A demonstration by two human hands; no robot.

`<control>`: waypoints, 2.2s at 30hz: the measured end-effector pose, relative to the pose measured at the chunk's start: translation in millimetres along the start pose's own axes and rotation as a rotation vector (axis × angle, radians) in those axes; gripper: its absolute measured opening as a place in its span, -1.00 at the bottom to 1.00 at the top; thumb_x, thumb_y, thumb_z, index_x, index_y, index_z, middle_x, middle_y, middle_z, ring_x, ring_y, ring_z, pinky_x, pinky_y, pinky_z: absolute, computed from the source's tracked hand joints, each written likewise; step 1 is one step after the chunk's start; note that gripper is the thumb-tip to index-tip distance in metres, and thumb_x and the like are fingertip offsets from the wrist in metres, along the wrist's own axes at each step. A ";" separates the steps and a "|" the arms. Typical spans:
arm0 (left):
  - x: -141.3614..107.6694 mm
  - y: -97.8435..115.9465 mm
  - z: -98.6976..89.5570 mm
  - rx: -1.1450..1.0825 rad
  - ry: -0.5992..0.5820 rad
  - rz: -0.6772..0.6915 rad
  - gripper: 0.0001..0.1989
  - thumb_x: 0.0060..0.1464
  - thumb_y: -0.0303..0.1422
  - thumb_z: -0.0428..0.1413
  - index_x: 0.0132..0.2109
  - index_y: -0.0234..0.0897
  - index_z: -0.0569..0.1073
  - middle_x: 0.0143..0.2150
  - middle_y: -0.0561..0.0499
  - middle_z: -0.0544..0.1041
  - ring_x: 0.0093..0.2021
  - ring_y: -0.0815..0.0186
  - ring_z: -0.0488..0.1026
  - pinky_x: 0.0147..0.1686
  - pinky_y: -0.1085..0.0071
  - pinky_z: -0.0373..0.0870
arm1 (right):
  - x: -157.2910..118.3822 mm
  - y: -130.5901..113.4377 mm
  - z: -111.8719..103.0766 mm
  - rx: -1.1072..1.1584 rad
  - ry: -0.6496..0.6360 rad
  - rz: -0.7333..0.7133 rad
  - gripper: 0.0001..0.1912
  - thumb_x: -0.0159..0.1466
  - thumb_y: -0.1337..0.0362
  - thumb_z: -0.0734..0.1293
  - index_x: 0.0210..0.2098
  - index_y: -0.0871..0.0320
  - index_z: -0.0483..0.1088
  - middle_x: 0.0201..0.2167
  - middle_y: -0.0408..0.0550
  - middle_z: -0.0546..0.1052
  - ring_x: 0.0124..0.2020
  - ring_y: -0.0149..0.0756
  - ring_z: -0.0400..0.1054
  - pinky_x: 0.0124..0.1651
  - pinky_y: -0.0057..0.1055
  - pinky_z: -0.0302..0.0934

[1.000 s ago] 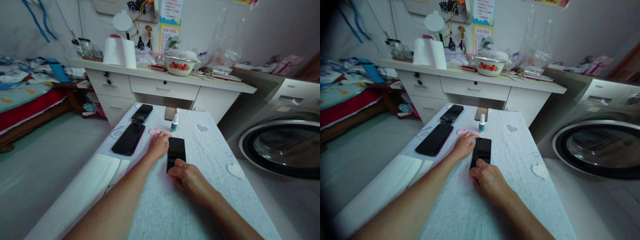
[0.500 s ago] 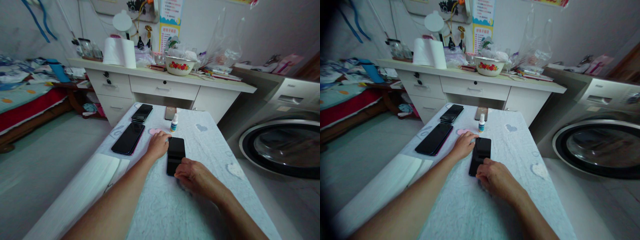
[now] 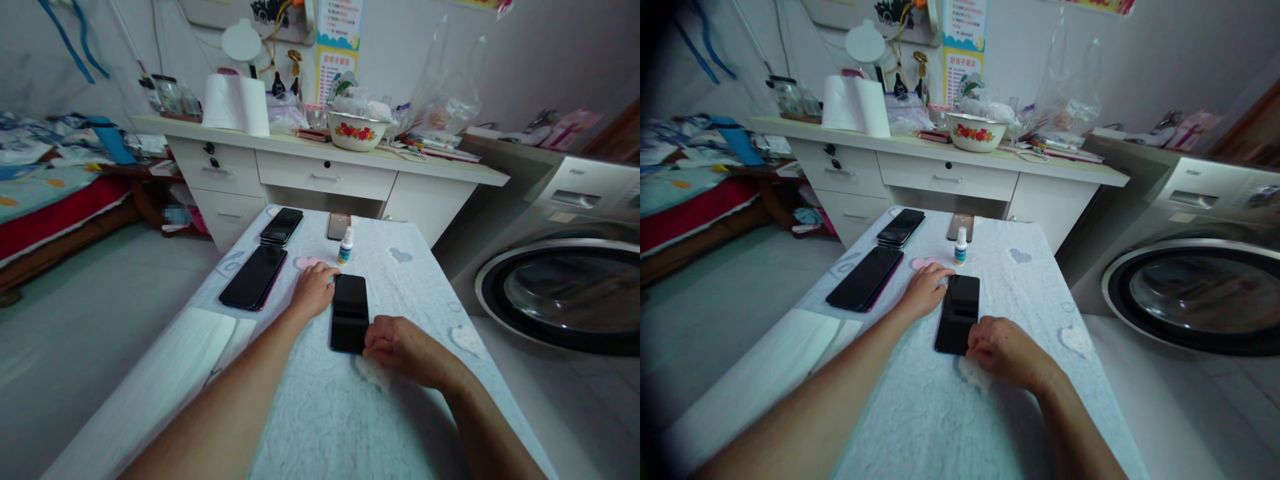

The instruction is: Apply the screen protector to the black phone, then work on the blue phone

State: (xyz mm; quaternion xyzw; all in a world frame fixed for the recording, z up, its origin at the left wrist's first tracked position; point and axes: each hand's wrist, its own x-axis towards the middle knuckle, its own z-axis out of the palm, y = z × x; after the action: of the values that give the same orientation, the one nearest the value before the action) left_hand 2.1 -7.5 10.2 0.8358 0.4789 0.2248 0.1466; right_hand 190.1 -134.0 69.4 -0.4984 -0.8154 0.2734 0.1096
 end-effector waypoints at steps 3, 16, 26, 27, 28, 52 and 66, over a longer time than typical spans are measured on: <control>-0.1 0.4 -0.6 0.004 -0.005 -0.006 -0.60 0.06 -0.48 -0.01 0.05 -0.16 0.43 -0.01 -0.03 0.43 0.04 0.23 0.33 0.09 0.29 0.23 | 3.1 3.6 0.9 0.017 0.048 0.030 -0.92 0.20 0.39 0.30 -0.40 0.17 0.44 -0.40 -0.14 0.46 -0.41 -0.43 0.31 -0.32 -0.50 0.14; 0.1 -1.1 1.4 -0.010 0.017 0.009 -0.61 0.06 -0.48 -0.01 0.04 -0.15 0.44 -0.03 -0.03 0.43 0.02 0.24 0.33 0.07 0.30 0.23 | 11.7 19.5 9.7 -0.013 0.245 0.110 -0.90 0.23 0.34 0.29 -0.35 0.16 0.47 -0.40 -0.09 0.44 -0.39 -0.38 0.33 -0.33 -0.48 0.16; 1.0 -1.1 1.4 -0.024 0.015 -0.007 -0.61 0.05 -0.48 0.00 0.02 -0.16 0.45 -0.04 -0.03 0.44 0.01 0.25 0.34 0.06 0.30 0.24 | 5.4 8.8 9.4 0.184 0.048 -0.039 -0.91 0.23 0.35 0.29 -0.38 0.16 0.44 -0.37 -0.11 0.48 -0.39 -0.42 0.35 -0.32 -0.49 0.20; 1.1 -1.0 1.4 -0.025 0.015 -0.008 -0.62 0.05 -0.48 0.00 0.02 -0.16 0.46 -0.04 -0.03 0.44 0.01 0.25 0.34 0.06 0.30 0.24 | 5.8 8.2 9.3 0.191 0.041 -0.035 -0.91 0.23 0.35 0.29 -0.39 0.16 0.44 -0.38 -0.12 0.48 -0.39 -0.42 0.35 -0.33 -0.49 0.19; 1.2 -0.9 1.3 -0.026 0.014 -0.010 -0.62 0.05 -0.48 0.00 0.02 -0.16 0.46 -0.03 -0.03 0.44 0.01 0.25 0.34 0.06 0.30 0.24 | 6.4 8.1 9.4 0.195 0.041 -0.027 -0.91 0.23 0.35 0.29 -0.39 0.15 0.44 -0.39 -0.12 0.48 -0.39 -0.42 0.35 -0.32 -0.49 0.19; 1.4 -1.6 1.5 -0.029 0.022 -0.011 -0.61 0.05 -0.49 0.01 0.02 -0.15 0.45 -0.03 -0.03 0.44 0.01 0.24 0.34 0.05 0.31 0.24 | 38.3 13.7 -9.2 -0.110 0.188 0.101 -0.90 0.22 0.35 0.30 -0.40 0.17 0.47 -0.43 -0.12 0.44 -0.40 -0.41 0.29 -0.33 -0.49 0.08; 1.3 -1.5 2.8 -0.034 0.024 -0.010 -0.62 0.05 -0.48 0.01 0.02 -0.15 0.45 -0.05 -0.02 0.44 -0.01 0.25 0.34 0.04 0.32 0.25 | 38.0 25.6 11.3 -0.150 0.363 0.127 -0.82 0.31 0.31 0.24 -0.27 0.12 0.49 -0.39 -0.09 0.39 -0.34 -0.37 0.32 -0.28 -0.47 0.11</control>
State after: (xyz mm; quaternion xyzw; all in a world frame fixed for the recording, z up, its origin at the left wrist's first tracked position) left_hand 3.0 -5.7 7.5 0.8281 0.4810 0.2421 0.1559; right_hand 186.1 -95.6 42.3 -0.5965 -0.7673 0.1240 0.1999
